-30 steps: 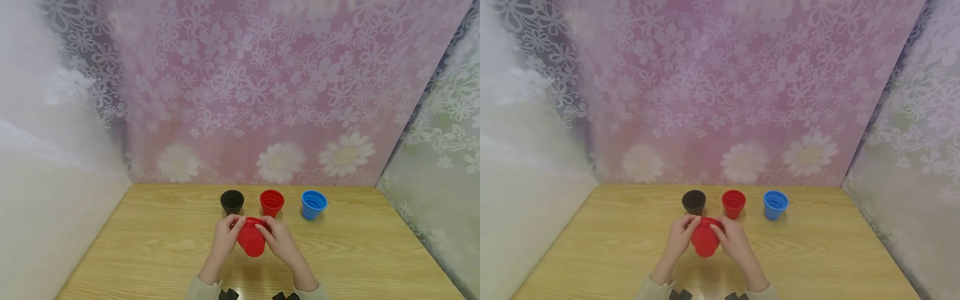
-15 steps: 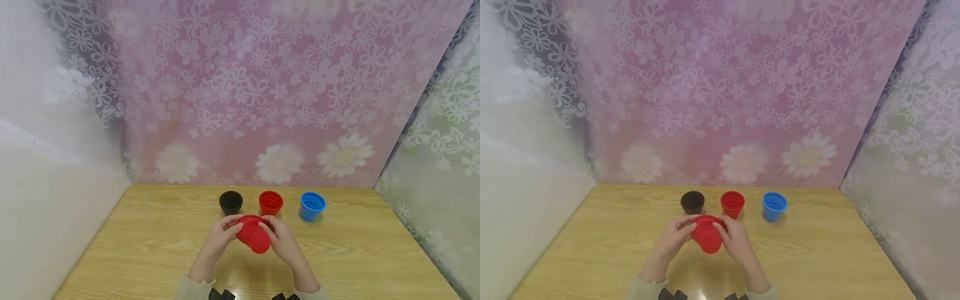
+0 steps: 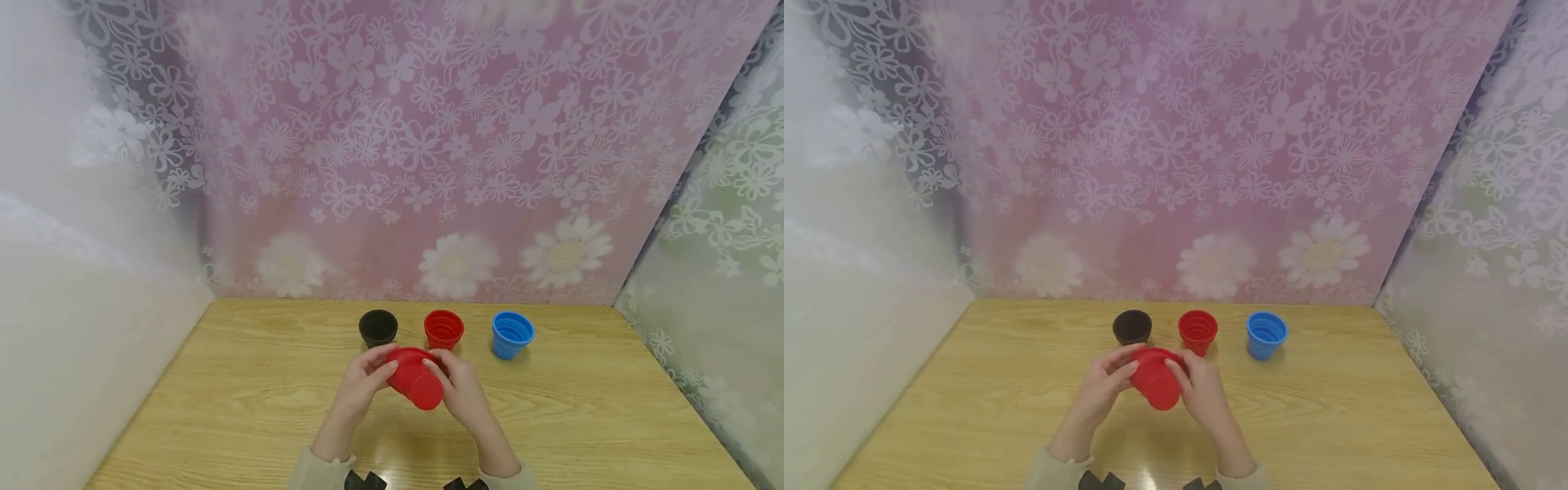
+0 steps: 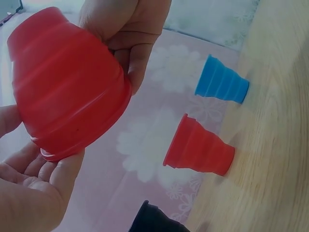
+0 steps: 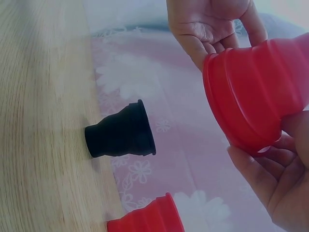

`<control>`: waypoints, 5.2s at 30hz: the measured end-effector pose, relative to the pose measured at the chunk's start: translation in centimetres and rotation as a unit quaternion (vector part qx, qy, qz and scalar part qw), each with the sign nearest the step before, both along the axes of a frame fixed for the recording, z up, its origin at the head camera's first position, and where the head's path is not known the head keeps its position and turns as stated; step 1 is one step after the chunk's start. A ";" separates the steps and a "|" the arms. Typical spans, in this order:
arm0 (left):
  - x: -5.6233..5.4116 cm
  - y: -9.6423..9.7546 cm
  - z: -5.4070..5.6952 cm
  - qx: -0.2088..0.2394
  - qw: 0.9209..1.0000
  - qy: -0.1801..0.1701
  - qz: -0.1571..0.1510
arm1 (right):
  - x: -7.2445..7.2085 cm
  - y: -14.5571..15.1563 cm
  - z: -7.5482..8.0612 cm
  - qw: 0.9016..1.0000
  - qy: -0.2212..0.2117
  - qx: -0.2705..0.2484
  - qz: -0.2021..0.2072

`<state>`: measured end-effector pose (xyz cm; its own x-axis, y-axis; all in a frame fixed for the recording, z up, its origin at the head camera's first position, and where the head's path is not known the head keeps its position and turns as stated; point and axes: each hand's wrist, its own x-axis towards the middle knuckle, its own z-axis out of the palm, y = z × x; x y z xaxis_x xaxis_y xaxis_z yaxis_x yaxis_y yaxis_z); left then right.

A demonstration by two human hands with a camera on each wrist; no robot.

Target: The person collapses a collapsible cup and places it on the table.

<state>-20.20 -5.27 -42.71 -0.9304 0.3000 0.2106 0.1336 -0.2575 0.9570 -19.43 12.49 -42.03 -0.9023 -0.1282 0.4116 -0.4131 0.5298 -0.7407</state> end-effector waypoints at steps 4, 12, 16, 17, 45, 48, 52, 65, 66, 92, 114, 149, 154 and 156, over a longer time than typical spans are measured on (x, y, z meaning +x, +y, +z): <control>0.0 0.2 -0.2 0.004 1.000 -0.001 0.023 | -0.1 0.0 -0.1 1.000 0.004 0.007 -0.005; 0.0 0.7 -0.6 -0.004 0.999 0.008 0.052 | -0.2 0.1 -0.2 1.000 0.015 -0.007 -0.012; 0.0 0.8 -0.7 0.002 0.999 0.005 0.046 | -0.1 0.1 -0.2 1.000 0.007 -0.016 -0.007; 0.0 0.8 -0.7 0.002 0.999 -0.001 0.041 | -0.1 0.1 -0.1 1.000 0.003 -0.018 -0.005; 0.2 0.1 0.1 -0.053 0.991 0.125 0.000 | 0.1 1.4 0.8 0.966 -0.169 -0.142 0.133; 0.6 0.2 0.8 -0.062 0.987 0.148 0.003 | 0.2 1.4 1.0 0.972 -0.151 -0.122 0.135; 0.7 0.4 0.9 -0.094 0.983 0.153 0.028 | 0.5 1.0 1.5 0.982 -0.114 -0.080 0.126; 1.5 1.6 1.6 -0.133 0.976 0.099 0.138 | -0.1 0.0 -0.4 0.998 0.031 -0.025 0.046; 1.4 1.6 1.5 -0.125 0.978 0.095 0.135 | 0.0 0.0 -0.3 0.998 0.025 -0.029 0.044; 0.1 1.0 -0.7 -0.014 1.000 0.015 0.006 | 0.0 0.0 -0.2 0.994 0.009 -0.104 -0.021; 0.1 1.3 -0.4 -0.004 0.995 -0.007 0.099 | 0.1 0.1 0.4 0.963 -0.128 -0.228 0.066; 0.4 0.5 0.1 -0.042 0.995 0.014 0.086 | 0.2 0.2 0.1 0.968 -0.070 -0.201 0.130; 0.2 0.1 0.0 -0.071 0.995 0.007 0.075 | 0.3 0.3 0.2 0.976 -0.071 -0.152 0.142; 0.1 -0.1 0.0 -0.081 0.995 0.000 0.061 | 0.3 0.2 0.2 0.978 -0.069 -0.136 0.140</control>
<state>-20.10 -5.35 -42.74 -0.9619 0.2154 0.1685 0.1541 -0.0818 0.9847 -19.09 12.73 -41.80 -0.8973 -0.2804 0.3409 -0.3993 0.1865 -0.8976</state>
